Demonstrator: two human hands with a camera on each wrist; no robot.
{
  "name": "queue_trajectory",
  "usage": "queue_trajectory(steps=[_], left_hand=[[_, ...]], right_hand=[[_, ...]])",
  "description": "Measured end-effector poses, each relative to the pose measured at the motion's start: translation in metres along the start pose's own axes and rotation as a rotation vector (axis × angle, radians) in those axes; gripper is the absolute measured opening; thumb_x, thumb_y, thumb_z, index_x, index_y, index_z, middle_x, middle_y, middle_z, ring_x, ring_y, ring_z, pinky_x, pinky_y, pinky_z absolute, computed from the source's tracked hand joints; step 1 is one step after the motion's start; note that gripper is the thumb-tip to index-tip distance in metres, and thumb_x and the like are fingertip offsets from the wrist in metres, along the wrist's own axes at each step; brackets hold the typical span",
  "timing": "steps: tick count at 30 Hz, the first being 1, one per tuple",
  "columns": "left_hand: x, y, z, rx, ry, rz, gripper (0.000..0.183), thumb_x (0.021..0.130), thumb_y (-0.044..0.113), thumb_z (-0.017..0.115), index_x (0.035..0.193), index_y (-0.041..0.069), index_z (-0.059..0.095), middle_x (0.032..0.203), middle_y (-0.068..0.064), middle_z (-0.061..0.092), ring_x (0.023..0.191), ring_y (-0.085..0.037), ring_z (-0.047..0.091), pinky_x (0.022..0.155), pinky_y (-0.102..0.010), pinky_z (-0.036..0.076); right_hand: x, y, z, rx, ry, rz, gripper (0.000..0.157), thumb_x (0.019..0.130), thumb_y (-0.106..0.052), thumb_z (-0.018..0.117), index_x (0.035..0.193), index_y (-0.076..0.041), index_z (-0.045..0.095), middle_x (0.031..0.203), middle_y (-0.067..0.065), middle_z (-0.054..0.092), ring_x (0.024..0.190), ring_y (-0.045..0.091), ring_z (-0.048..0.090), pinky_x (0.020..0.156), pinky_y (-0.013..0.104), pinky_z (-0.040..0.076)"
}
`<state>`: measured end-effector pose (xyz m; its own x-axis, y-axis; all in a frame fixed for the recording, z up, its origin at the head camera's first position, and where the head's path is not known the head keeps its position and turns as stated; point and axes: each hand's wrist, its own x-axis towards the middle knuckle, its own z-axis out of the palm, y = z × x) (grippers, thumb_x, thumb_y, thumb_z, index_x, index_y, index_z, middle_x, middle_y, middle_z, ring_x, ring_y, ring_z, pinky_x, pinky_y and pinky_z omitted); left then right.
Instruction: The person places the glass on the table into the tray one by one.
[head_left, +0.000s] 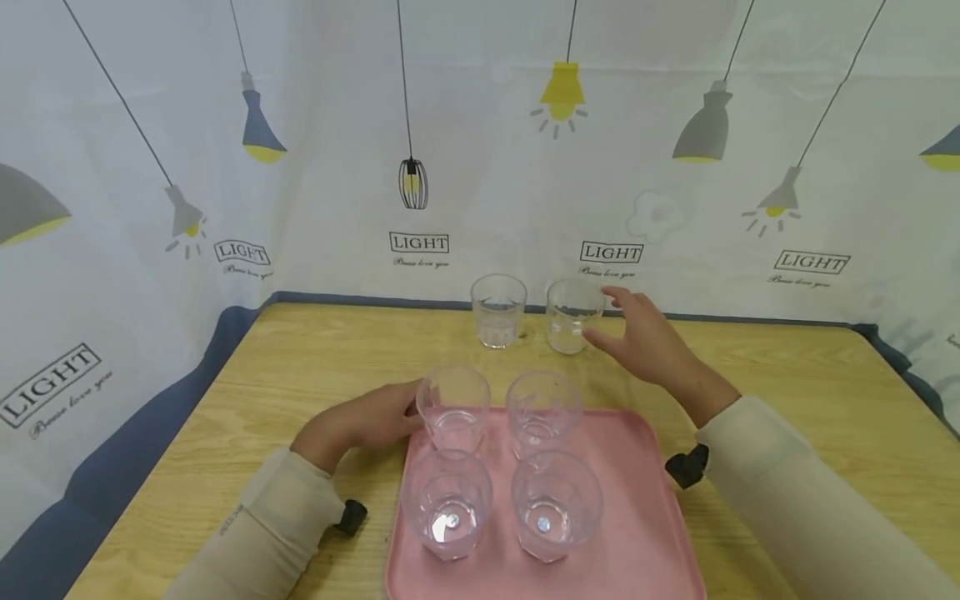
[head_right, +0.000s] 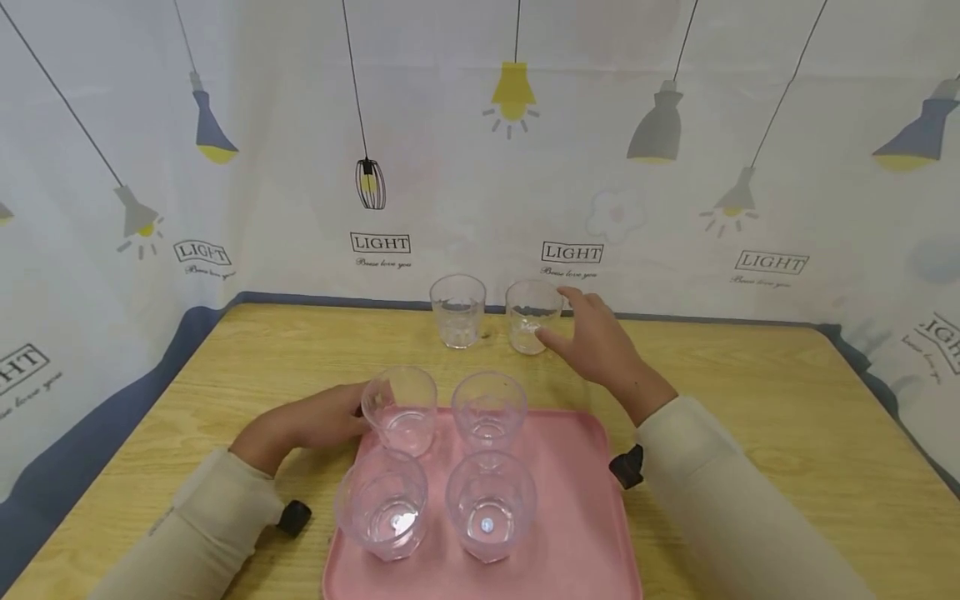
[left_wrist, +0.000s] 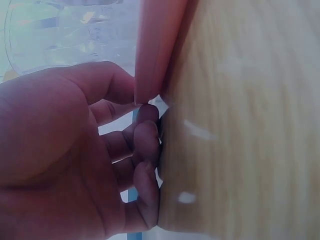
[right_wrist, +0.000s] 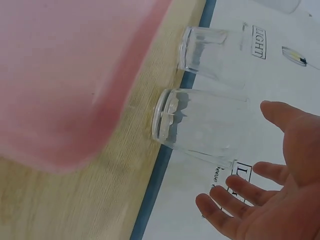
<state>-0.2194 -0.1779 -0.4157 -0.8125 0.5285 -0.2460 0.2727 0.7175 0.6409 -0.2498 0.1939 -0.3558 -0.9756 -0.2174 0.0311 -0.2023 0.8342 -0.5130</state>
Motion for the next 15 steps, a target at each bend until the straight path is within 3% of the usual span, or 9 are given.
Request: queue_trajectory(steps=[15], left_hand=[[0.000,-0.003,0.001,-0.005,-0.023,0.034,0.048,0.107,0.028,0.044,0.153,0.013,0.038,0.154,-0.011,0.045,0.146,-0.030,0.037,0.121,-0.050,0.028]], right_hand=[[0.030,0.006,0.010,0.055,-0.098,0.113,0.099,0.095,-0.057,0.058,0.160,-0.003,0.006,0.162,0.029,0.018,0.148,0.047,0.022,0.116,0.065,0.027]])
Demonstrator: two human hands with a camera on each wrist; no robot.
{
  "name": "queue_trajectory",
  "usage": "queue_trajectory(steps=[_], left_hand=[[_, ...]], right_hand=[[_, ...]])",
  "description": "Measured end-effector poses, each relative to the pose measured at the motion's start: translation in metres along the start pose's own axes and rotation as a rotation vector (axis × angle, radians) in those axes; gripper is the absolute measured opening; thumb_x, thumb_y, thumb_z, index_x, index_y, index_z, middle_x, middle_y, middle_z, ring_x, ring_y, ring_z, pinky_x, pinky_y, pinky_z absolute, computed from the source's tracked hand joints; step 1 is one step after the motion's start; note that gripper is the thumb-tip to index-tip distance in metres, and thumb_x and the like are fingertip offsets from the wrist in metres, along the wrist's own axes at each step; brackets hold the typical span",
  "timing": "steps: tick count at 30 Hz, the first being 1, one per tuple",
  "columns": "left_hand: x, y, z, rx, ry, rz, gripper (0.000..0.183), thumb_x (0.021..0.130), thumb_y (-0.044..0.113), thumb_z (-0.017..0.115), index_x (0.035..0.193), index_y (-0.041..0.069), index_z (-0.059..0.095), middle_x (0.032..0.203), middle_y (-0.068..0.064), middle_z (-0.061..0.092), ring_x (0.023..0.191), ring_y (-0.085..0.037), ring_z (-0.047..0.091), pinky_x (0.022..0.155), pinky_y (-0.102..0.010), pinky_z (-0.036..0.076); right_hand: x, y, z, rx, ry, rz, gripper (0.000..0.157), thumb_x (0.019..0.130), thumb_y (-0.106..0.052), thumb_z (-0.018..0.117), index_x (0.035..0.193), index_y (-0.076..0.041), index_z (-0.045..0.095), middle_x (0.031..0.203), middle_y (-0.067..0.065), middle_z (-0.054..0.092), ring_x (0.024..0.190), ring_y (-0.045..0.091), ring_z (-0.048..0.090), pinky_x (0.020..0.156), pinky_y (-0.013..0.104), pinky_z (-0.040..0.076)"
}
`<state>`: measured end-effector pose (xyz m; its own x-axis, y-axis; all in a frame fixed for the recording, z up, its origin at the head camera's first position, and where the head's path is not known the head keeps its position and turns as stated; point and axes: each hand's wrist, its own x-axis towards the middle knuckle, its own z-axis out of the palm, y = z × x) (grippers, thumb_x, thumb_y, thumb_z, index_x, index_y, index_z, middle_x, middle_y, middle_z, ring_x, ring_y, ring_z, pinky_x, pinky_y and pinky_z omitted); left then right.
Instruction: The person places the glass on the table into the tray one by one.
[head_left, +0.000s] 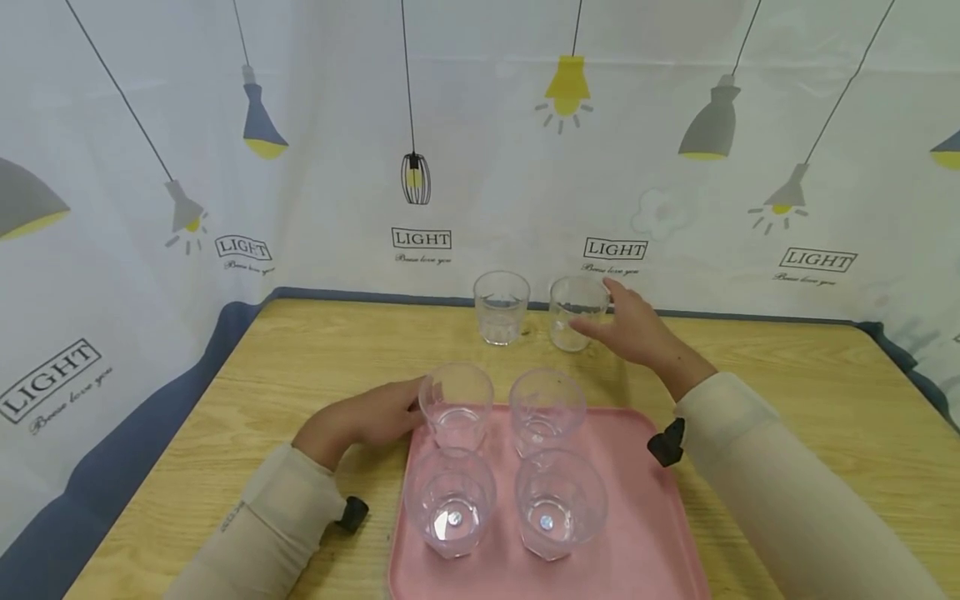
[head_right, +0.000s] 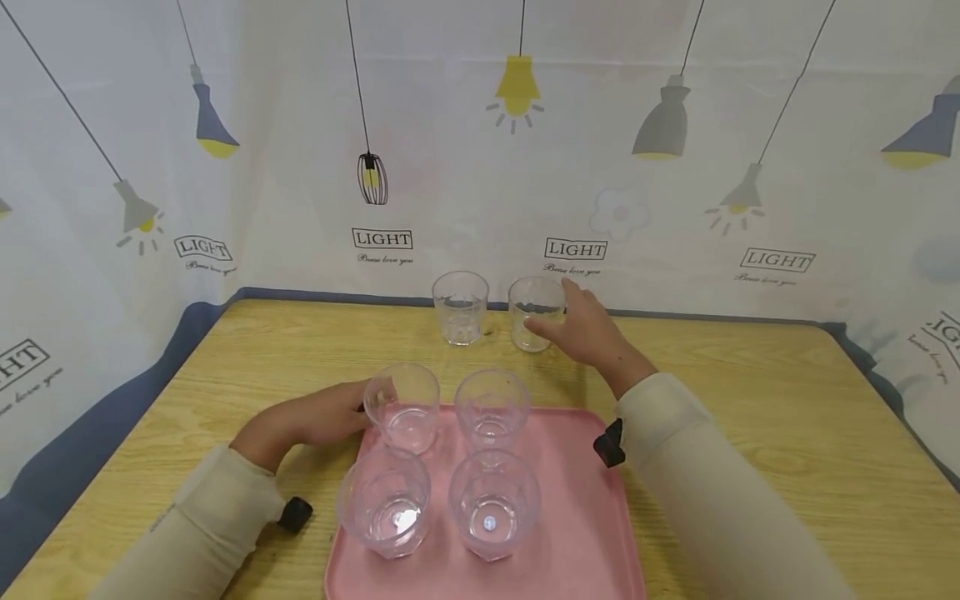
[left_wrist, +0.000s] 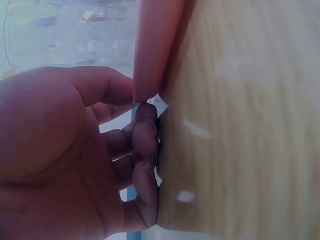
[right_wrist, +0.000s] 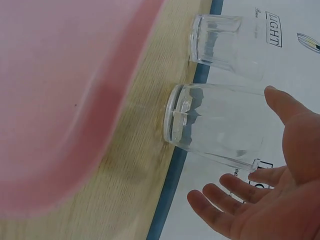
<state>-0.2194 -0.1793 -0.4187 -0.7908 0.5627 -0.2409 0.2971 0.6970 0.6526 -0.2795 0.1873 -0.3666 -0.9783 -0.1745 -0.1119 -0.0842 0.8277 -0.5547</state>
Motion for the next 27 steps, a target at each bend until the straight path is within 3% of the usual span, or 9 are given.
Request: queue_trajectory(steps=[13,27], left_hand=[[0.002,-0.001,0.000,0.001,0.001,-0.010,0.050,0.106,0.026,0.047,0.153,0.013,0.038,0.153,-0.010,0.047,0.145,-0.029,0.039,0.121,-0.049,0.029],[0.003,-0.003,0.001,-0.005,0.009,0.003,0.050,0.106,0.028,0.047,0.154,0.014,0.038,0.153,-0.010,0.048,0.145,-0.029,0.040,0.121,-0.049,0.029]], right_hand=[[0.008,0.003,0.006,0.015,-0.013,0.028,0.103,0.095,-0.058,0.058,0.159,-0.001,0.001,0.163,0.029,0.013,0.150,0.047,0.016,0.119,0.063,0.023],[0.013,0.003,0.012,0.061,0.004,0.051,0.105,0.094,-0.063,0.055,0.160,-0.006,-0.003,0.164,0.027,0.015,0.149,0.047,0.022,0.118,0.063,0.026]])
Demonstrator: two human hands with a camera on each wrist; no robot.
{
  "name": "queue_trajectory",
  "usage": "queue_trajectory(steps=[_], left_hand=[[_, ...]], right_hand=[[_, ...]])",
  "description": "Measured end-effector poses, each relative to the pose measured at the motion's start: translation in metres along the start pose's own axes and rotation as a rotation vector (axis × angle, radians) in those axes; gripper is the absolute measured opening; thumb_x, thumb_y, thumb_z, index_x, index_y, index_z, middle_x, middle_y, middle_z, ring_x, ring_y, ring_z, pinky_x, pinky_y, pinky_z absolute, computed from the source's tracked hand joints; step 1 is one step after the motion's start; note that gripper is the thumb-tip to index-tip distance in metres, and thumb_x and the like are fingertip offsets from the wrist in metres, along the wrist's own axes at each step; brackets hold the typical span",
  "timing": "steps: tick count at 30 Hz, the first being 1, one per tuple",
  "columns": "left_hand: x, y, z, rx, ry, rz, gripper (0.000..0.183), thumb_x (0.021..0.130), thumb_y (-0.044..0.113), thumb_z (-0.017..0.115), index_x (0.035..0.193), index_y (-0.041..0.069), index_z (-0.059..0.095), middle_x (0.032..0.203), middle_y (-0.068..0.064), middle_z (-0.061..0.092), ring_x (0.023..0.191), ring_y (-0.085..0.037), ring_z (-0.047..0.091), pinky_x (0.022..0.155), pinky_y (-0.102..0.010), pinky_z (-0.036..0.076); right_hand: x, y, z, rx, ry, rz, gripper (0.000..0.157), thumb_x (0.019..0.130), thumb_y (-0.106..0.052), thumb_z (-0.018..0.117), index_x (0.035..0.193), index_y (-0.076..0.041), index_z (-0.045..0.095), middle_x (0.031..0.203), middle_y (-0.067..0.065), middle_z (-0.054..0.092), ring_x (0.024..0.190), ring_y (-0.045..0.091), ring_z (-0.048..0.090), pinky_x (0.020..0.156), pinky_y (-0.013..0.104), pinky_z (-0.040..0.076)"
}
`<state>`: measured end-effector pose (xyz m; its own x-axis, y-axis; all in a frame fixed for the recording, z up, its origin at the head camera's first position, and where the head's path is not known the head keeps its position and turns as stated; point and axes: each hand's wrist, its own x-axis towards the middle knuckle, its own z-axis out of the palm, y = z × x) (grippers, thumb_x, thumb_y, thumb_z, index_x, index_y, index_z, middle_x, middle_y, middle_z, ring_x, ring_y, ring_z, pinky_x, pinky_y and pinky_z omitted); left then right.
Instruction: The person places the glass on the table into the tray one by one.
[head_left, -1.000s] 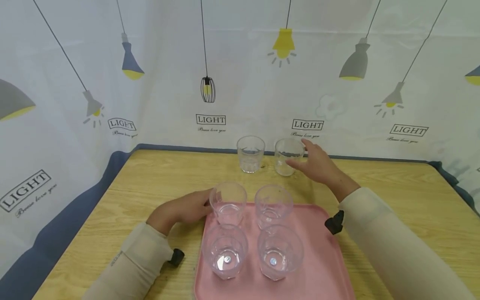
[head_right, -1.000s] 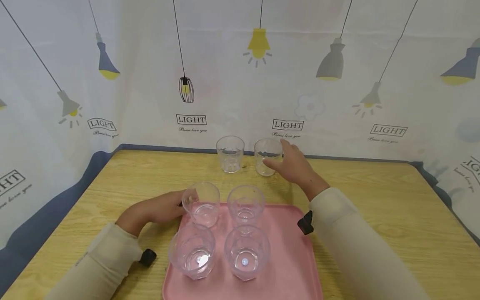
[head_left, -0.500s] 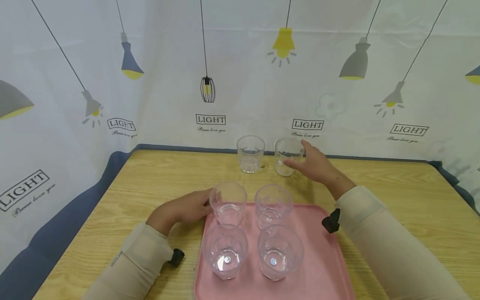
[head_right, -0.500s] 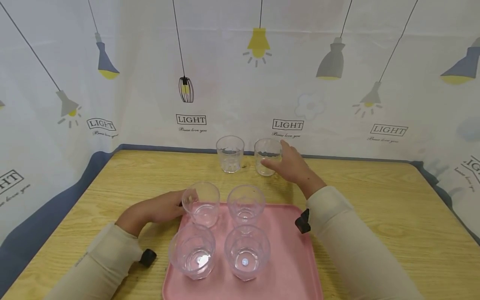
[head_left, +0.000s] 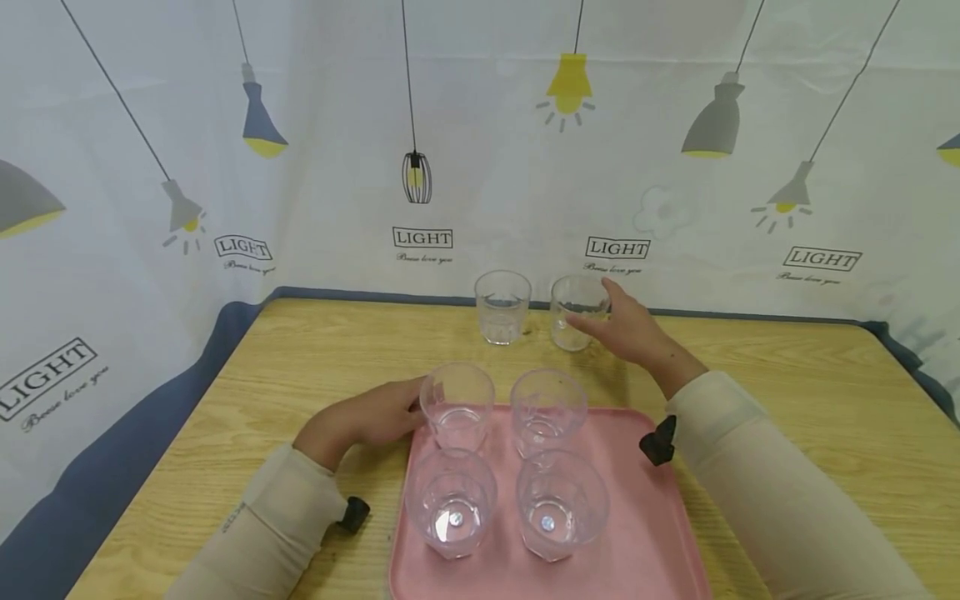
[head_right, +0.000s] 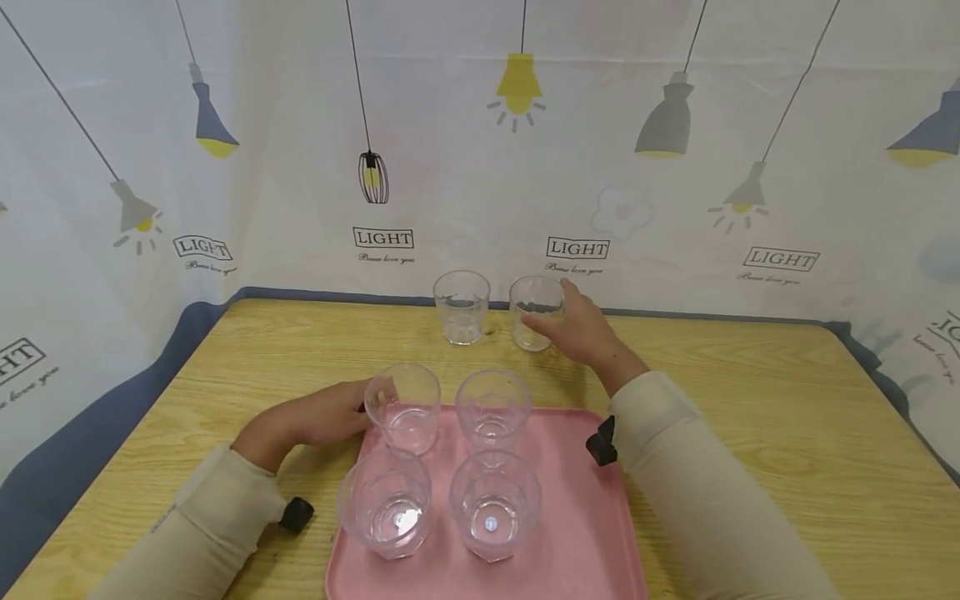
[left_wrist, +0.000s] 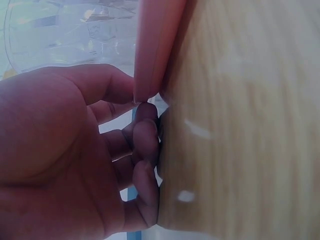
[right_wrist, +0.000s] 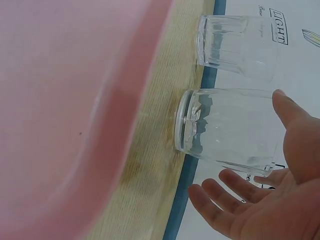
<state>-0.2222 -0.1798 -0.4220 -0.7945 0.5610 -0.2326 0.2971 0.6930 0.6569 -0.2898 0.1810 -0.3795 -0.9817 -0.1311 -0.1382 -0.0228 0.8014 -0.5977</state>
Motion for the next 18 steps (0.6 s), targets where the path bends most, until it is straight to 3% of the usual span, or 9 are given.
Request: queue_trajectory(steps=[7,18], left_hand=[[-0.0009,0.0015,0.0000,-0.011,0.005,0.000,0.049,0.106,0.028,0.048,0.153,0.015,0.039,0.152,-0.009,0.049,0.145,-0.028,0.040,0.120,-0.049,0.030],[-0.0028,0.0039,-0.0017,0.008,0.009,-0.019,0.047,0.106,0.030,0.048,0.150,0.014,0.043,0.148,-0.008,0.053,0.141,-0.026,0.044,0.119,-0.048,0.033]], right_hand=[[0.0003,0.0024,0.0013,0.024,0.011,-0.001,0.102,0.093,-0.063,0.057,0.161,-0.010,0.003,0.156,0.027,0.033,0.141,0.046,0.037,0.111,0.063,0.036],[-0.0068,0.0078,0.0029,0.064,0.038,-0.021,0.102,0.090,-0.066,0.059,0.161,-0.012,0.009,0.153,0.026,0.037,0.135,0.044,0.044,0.105,0.059,0.044]])
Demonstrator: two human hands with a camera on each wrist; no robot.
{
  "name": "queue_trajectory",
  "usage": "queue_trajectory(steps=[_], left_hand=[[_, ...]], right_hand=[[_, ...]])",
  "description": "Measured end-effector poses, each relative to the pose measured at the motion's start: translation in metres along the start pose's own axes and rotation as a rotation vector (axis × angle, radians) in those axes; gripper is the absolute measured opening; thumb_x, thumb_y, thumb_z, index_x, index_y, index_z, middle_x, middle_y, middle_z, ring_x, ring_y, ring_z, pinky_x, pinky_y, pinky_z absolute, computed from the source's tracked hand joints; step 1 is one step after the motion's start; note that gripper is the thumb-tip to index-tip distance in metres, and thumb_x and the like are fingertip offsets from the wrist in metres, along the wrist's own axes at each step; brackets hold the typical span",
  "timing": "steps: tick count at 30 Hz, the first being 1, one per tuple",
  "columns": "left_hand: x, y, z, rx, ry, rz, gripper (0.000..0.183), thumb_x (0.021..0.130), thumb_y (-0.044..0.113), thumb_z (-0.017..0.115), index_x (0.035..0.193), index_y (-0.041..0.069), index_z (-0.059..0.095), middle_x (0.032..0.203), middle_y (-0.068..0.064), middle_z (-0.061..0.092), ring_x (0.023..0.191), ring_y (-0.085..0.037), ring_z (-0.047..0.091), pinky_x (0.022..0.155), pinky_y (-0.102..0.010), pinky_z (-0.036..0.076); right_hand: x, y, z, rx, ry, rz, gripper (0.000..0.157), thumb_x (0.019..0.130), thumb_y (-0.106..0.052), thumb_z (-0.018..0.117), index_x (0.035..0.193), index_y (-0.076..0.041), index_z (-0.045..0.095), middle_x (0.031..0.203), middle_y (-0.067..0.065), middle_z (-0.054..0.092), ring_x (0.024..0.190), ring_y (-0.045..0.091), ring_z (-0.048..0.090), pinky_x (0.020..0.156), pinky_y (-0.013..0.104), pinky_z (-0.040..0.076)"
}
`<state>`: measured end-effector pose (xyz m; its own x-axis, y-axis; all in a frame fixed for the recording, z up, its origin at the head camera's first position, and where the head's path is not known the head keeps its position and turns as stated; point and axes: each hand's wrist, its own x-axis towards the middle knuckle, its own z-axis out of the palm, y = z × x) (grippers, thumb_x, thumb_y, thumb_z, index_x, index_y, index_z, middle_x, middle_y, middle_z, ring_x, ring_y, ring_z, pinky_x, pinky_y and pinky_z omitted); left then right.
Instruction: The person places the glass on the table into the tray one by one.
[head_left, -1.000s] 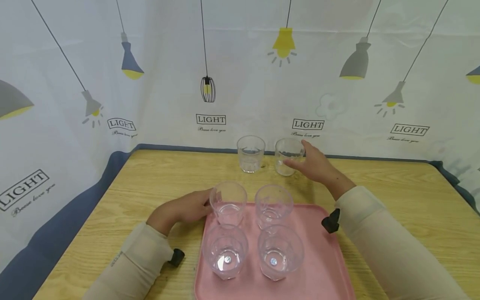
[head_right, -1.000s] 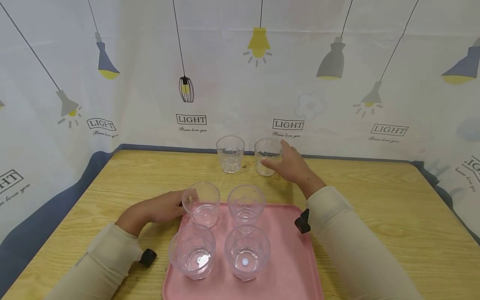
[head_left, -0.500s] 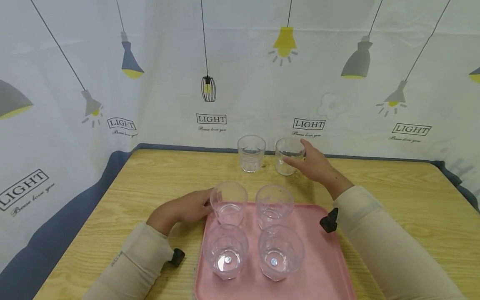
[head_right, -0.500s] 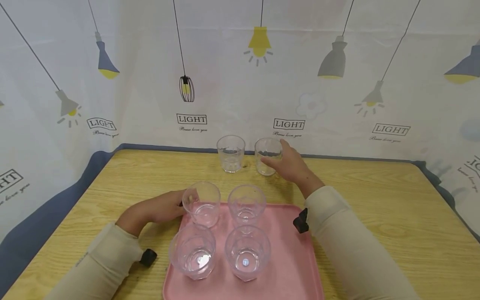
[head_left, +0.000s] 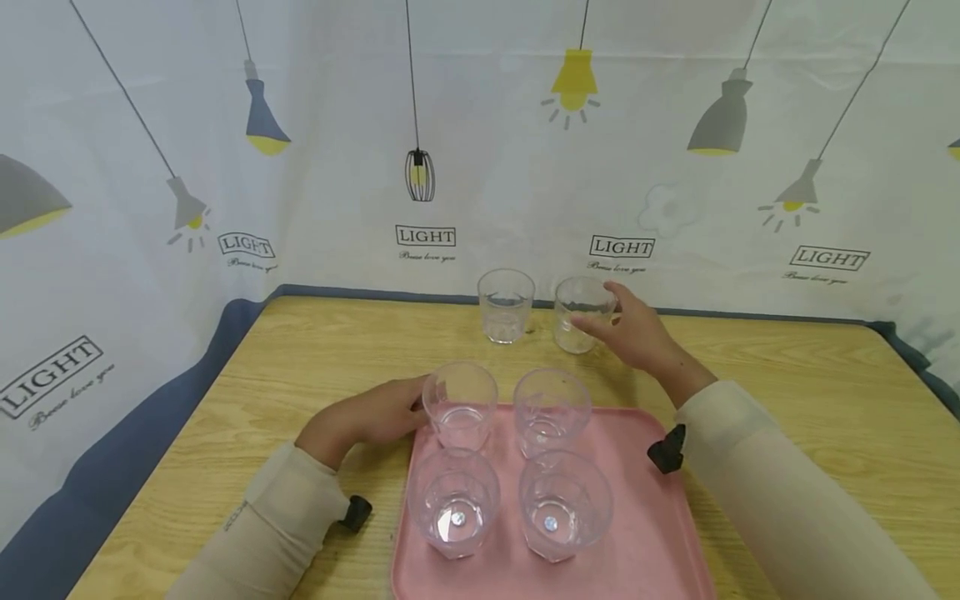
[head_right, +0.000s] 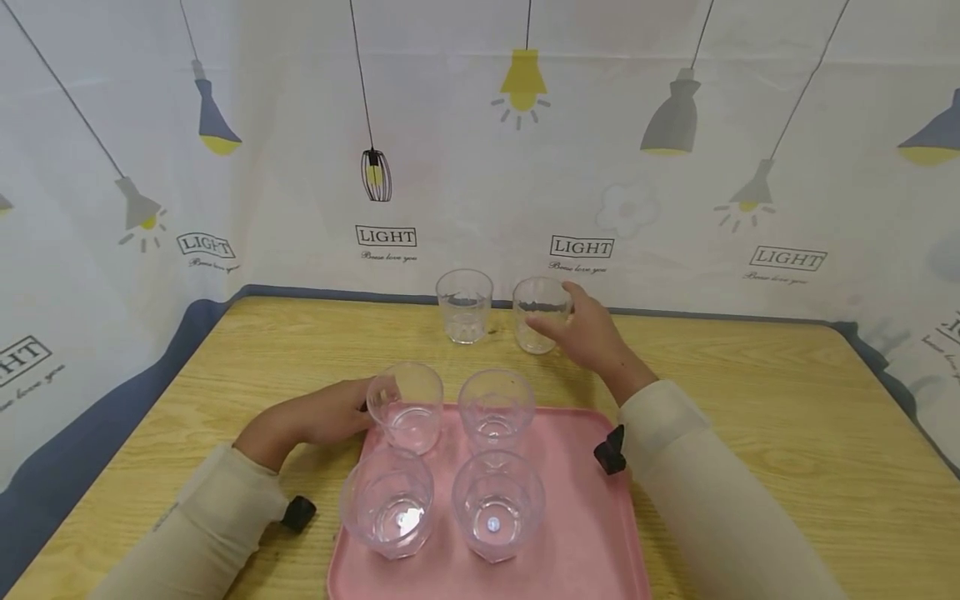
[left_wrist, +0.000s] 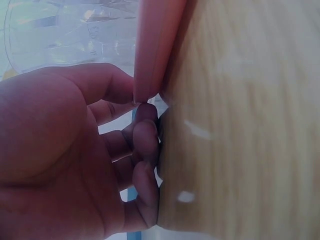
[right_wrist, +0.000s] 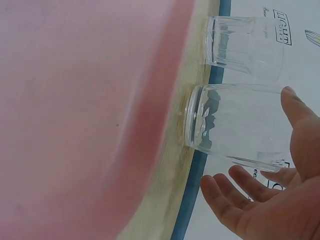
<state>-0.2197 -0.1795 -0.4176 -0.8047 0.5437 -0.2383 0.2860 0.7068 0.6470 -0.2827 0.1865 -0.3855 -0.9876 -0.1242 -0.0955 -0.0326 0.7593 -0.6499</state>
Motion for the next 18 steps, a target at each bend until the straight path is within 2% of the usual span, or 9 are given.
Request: queue_trajectory(steps=[11,18], left_hand=[[-0.001,0.002,0.000,-0.011,0.002,-0.015,0.049,0.105,0.029,0.050,0.151,0.016,0.042,0.150,-0.008,0.051,0.143,-0.027,0.043,0.119,-0.049,0.032],[0.000,0.001,0.000,-0.005,0.002,0.000,0.048,0.105,0.027,0.051,0.150,0.015,0.043,0.149,-0.009,0.052,0.142,-0.027,0.043,0.119,-0.049,0.033]], right_hand=[[-0.011,0.001,-0.002,-0.026,0.018,-0.029,0.100,0.088,-0.066,0.061,0.160,-0.012,0.017,0.156,0.024,0.036,0.138,0.042,0.041,0.103,0.060,0.045],[-0.020,0.005,-0.004,-0.036,0.022,-0.051,0.099,0.088,-0.065,0.064,0.159,-0.011,0.021,0.154,0.022,0.039,0.134,0.045,0.045,0.099,0.059,0.048]])
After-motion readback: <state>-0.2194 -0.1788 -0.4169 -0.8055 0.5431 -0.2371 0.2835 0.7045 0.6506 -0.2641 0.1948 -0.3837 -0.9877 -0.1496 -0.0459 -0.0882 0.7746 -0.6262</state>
